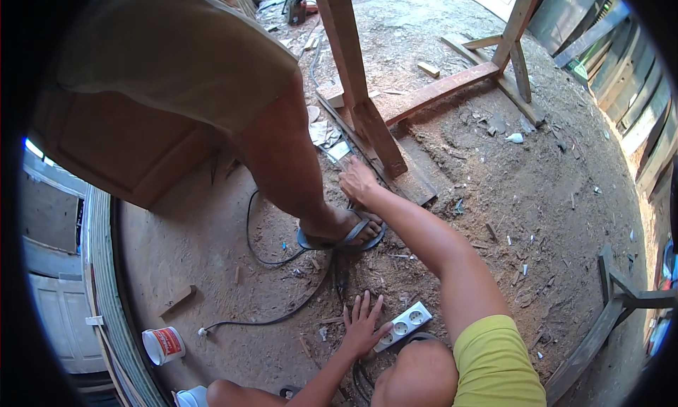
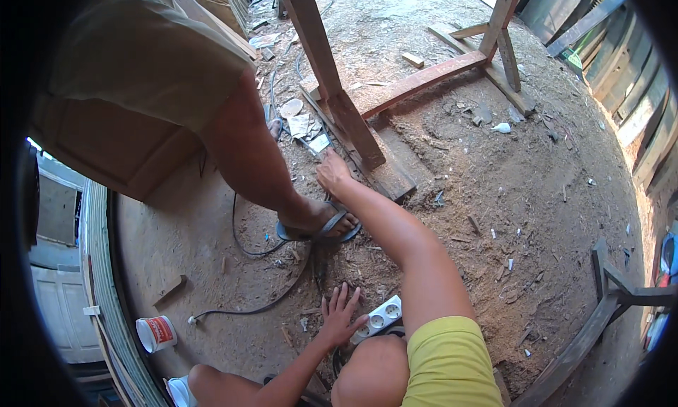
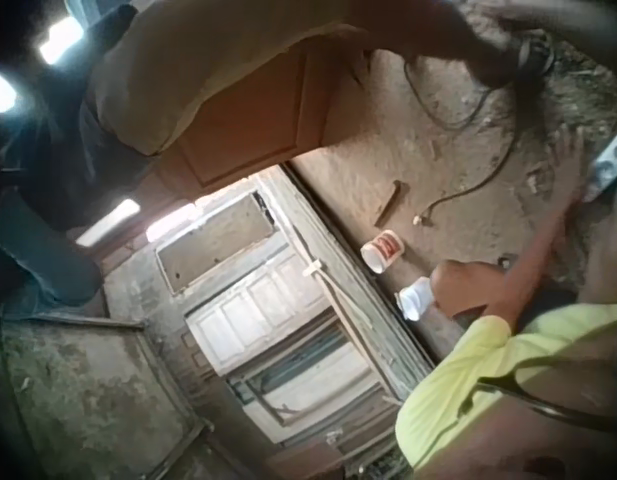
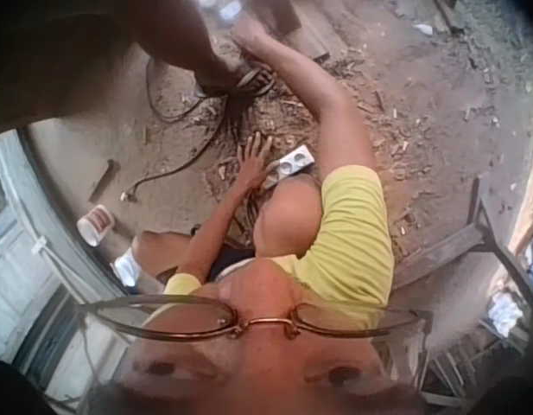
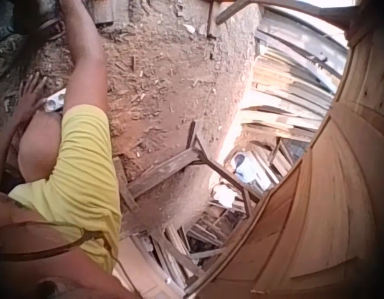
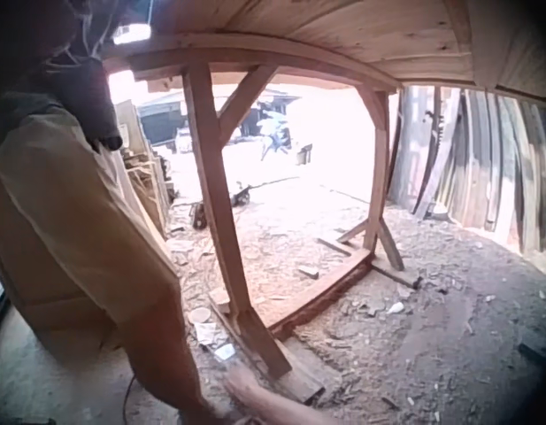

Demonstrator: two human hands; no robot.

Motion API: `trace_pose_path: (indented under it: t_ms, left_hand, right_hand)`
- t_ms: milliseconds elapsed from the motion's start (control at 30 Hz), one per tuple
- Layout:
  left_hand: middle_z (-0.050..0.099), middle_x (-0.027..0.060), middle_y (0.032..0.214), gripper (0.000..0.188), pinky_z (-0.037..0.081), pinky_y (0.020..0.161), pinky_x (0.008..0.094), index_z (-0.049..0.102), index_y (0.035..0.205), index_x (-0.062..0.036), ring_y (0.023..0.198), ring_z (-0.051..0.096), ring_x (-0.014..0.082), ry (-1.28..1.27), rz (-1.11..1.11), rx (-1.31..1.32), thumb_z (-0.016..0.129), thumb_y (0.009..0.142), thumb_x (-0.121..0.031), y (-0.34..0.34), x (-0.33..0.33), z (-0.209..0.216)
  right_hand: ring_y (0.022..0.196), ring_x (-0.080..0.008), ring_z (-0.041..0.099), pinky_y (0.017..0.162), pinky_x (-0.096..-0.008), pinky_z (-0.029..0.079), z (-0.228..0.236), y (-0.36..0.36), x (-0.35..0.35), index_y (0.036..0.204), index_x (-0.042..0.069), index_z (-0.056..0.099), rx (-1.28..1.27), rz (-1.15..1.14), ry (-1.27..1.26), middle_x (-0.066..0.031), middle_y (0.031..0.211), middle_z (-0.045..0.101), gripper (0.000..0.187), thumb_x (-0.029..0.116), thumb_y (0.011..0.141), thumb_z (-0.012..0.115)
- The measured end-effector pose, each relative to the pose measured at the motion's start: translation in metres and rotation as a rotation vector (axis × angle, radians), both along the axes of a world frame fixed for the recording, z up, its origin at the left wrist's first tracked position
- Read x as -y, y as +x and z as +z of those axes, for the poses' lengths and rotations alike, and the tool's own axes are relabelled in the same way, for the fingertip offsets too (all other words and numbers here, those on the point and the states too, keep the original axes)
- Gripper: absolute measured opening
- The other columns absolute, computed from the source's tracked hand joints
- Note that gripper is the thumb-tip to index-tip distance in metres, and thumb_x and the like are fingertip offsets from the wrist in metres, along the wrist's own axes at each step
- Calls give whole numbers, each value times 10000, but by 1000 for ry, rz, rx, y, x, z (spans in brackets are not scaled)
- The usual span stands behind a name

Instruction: The person prepares the workspace by plugging in a power strip, handles a large wooden door on a workbench, uses a hand plane and hammer, then cuts the edge of the door using a circular saw and secures pieces with a nail gun.

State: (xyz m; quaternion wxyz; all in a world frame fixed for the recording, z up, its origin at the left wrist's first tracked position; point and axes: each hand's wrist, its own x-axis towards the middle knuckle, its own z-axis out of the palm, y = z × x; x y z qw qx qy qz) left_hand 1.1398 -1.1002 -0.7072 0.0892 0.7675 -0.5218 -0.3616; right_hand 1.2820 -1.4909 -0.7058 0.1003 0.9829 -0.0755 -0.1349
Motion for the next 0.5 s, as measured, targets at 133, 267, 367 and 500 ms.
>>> trace_pose_path:
  t_ms: [133, 267, 367, 500]
  left_hand:
    - [348, 166, 1678, 697, 121, 1268, 637, 431, 1630, -241, 1565, 270, 405, -213, 114, 55, 640, 1014, -493, 7, 9, 6]
    - [469, 156, 1588, 551, 245, 1237, 541, 581, 1518, -188, 1510, 364, 390, -381, 165, 50, 687, 999, -337, 15, 17, 27]
    - [502, 141, 1558, 507, 275, 1223, 533, 612, 1483, -187, 1486, 406, 383, -439, 150, 36, 692, 992, -288, 22, 26, 28]
    - [503, 169, 1542, 495, 287, 1230, 535, 626, 1461, -159, 1473, 422, 392, -477, 196, 37, 699, 982, -262, 31, 26, 31]
  right_hand:
    - [1074, -239, 725, 1061, -461, 406, 7, -25, -6, 1054, 192, 805, 8, 51, -57, 1, 1157, 731, 301, 263, 1055, 512]
    - [1051, -217, 729, 1051, -452, 410, 6, -59, -10, 1004, 212, 801, 128, 94, 36, 2, 1109, 742, 284, 252, 1040, 522]
    - [1071, -232, 710, 1042, -434, 448, 2, -75, 5, 953, 176, 786, 103, 19, 204, -30, 1088, 701, 191, 240, 958, 606]
    - [1091, -303, 687, 971, -426, 529, 24, -94, -13, 958, 90, 759, 244, -10, 406, -78, 1082, 685, 195, 169, 798, 679]
